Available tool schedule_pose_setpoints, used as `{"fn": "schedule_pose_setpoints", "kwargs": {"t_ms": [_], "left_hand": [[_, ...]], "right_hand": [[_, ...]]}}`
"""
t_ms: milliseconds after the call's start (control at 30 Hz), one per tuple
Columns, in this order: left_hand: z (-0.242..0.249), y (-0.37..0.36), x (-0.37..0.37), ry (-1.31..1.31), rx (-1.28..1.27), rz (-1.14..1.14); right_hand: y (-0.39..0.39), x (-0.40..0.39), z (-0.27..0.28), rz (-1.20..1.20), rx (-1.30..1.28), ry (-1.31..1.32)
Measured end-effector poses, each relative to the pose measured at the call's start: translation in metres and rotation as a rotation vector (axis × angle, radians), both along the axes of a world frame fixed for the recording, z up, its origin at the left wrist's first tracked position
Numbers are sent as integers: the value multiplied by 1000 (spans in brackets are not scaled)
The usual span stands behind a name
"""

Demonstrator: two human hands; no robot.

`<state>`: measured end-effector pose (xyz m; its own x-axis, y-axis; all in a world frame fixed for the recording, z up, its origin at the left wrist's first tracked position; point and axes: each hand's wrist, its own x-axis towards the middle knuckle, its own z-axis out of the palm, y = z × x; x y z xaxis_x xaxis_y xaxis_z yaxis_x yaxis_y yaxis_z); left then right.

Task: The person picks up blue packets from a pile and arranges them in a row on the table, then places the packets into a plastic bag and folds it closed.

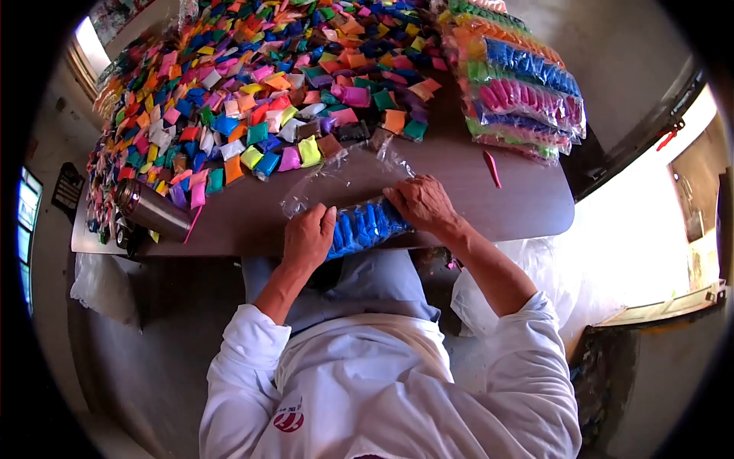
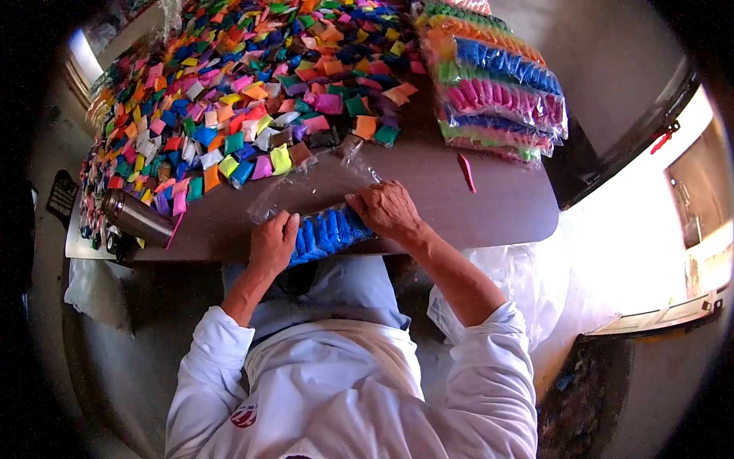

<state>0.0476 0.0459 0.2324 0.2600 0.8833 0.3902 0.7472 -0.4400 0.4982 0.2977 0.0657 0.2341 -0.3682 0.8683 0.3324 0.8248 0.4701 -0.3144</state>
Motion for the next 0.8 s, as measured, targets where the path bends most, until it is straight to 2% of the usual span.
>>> {"fn": "schedule_pose_setpoints", "kwargs": {"t_ms": [67,233,367,500,567,800], "left_hand": [[2,4,-3,14,-19,-12],[-5,28,-23,-39,-38,-50],[3,43,-43,-51,-66,-49],[14,41,-51,15,-46,0],[17,39,-52,40,-64,18],[11,30,-36,128,101,53]], "right_hand": [[1,-2,2,-28,-49,-47],[-10,-21,13,78,265,41],[1,-58,3,72,174,-11],[11,-83,-9,101,283,-2],[5,-86,-5,105,258,-5],[4,-85,4,117,123,32]]}}
